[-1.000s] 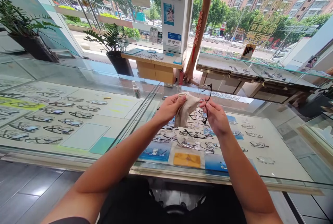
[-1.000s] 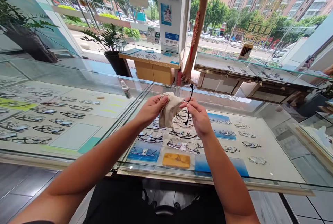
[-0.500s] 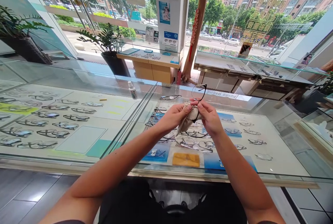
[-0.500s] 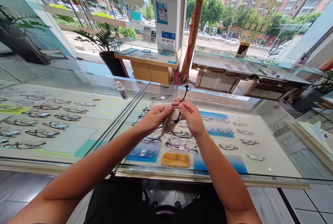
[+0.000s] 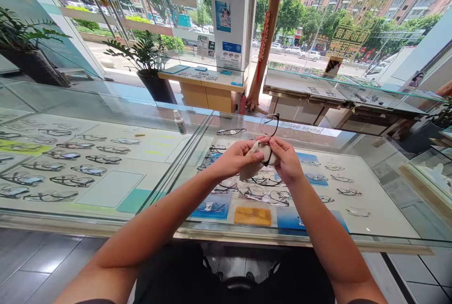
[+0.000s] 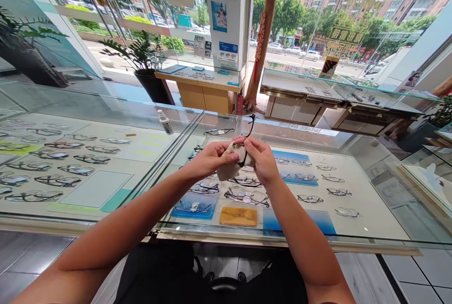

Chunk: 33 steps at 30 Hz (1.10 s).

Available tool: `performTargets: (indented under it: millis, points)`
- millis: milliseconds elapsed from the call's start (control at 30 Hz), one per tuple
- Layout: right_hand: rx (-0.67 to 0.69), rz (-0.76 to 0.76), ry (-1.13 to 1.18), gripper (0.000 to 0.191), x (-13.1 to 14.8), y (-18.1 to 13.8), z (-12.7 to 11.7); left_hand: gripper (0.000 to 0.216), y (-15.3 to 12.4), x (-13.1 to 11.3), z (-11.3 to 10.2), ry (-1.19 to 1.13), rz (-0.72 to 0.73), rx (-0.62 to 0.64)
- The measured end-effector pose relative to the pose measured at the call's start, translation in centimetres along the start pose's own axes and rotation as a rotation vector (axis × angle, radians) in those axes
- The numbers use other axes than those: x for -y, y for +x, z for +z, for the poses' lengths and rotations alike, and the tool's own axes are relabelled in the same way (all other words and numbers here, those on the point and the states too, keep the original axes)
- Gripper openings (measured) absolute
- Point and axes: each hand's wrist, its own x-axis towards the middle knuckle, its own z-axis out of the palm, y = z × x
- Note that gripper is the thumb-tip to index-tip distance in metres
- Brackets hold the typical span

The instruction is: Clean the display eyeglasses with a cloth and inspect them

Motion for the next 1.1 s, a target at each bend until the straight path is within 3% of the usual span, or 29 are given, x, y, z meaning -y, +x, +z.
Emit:
performTargets:
  millis: [233, 400, 600, 767, 933, 1100]
  points:
    - [-0.030, -0.015, -0.011, 0.037, -0.1, 0.0, 0.2, 0.047, 0.1, 0.1, -0.5, 0.073, 0.034, -0.018]
    - [-0.030, -0.048, -0.025, 0.034, -0.6, -0.2, 0.7, 0.058, 0.2, 0.6, 0.0, 0.102, 0.052, -0.142]
    - [-0.053, -0.104, -0.038, 0.030, -1.3, -0.5, 1.4, 0.048, 0.3, 0.6, 1.1, 0.182, 0.144, -0.269]
    - [-0.008, -0.212, -0.167, 0.031, -0.7, -1.0, 1.8, 0.055, 0.2, 0.4, 1.5, 0.204, 0.218, -0.354]
    - [-0.064, -0.164, -0.108, 0.028, -0.2, -0.8, 1.5, 0.060, 0.5, 0.4, 0.7, 0.169, 0.173, -0.212]
    - [-0.144, -0.003, 0.076, 0.023, 0.0, -0.3, 0.9, 0.052, 0.4, 0.2, -0.1, 0.126, 0.108, -0.040]
